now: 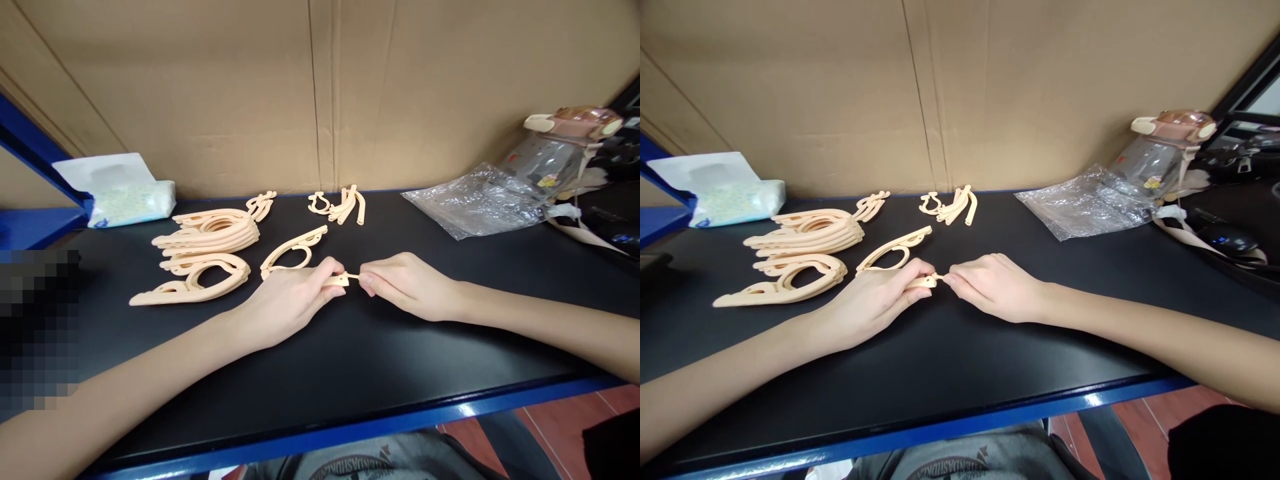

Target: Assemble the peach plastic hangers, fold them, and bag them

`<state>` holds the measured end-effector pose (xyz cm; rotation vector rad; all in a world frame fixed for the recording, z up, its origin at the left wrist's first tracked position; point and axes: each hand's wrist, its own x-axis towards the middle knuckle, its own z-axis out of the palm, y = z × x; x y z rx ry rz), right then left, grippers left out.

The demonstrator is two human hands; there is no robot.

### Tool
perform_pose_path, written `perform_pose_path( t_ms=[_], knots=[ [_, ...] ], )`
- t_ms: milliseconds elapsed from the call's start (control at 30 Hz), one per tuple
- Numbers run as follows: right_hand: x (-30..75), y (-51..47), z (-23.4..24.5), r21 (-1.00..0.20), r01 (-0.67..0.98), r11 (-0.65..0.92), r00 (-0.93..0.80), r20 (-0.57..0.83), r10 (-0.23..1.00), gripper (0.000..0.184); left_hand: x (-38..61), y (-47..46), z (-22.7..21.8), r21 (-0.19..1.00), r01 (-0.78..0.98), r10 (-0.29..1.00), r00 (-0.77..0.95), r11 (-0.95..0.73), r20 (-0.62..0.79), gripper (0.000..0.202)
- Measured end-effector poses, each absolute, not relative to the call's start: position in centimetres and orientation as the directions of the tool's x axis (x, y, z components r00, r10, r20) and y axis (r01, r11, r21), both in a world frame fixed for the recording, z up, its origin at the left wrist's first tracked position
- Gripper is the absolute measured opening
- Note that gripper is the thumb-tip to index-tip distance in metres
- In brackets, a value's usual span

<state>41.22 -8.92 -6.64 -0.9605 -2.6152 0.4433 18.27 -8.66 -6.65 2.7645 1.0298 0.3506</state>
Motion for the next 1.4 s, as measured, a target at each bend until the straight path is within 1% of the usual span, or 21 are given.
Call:
perform_pose_path(
  t_ms=[100,433,600,733,800,967,1033,1133,1400],
  knots=[
    [41.2,-8.9,-6.5,-0.405,0.577,0.709,-0.713,0.174,0.679,0.04,18.3,-8.6,-6.6,0.245,0.613,0.655,0.736,-0.751,0.168,0.02],
    [41.2,-8.9,-6.5,-0.393,0.577,0.716,-0.719,0.172,0.673,0.039,18.3,-8.7,-6.7,0.243,0.623,0.664,0.73,-0.744,0.161,0.02],
    [41.2,-8.9,-6.5,-0.39,0.579,0.716,-0.717,0.174,0.675,0.039,18.2,-8.5,-7.1,0.221,0.61,0.648,0.732,-0.761,0.209,0.021],
    [41.3,-8.9,-6.7,-0.37,0.566,0.737,-0.728,0.195,0.657,0.039,18.1,-8.4,-7.3,0.237,0.603,0.646,0.734,-0.762,0.21,0.021],
    [41.3,-9.0,-6.9,-0.324,0.56,0.762,-0.741,0.216,0.636,0.04,18.2,-8.4,-7.1,0.252,0.6,0.648,0.735,-0.759,0.2,0.02],
    [41.5,-8.9,-7.5,-0.085,0.549,0.831,-0.788,0.279,0.549,0.042,18.1,-8.5,-6.9,0.294,0.605,0.661,0.735,-0.74,0.151,0.021],
    [41.5,-8.9,-7.6,-0.018,0.54,0.842,-0.806,0.278,0.523,0.044,18.1,-8.5,-6.9,0.302,0.605,0.663,0.734,-0.737,0.146,0.022],
    [41.5,-9.0,-7.7,0.044,0.527,0.849,-0.82,0.289,0.494,0.045,18.1,-8.5,-6.9,0.301,0.604,0.661,0.737,-0.738,0.142,0.022],
    [41.5,-9.2,-7.9,0.132,0.501,0.856,-0.84,0.312,0.443,0.044,18.1,-8.6,-6.8,0.291,0.599,0.65,0.749,-0.746,0.125,0.023]
  ],
)
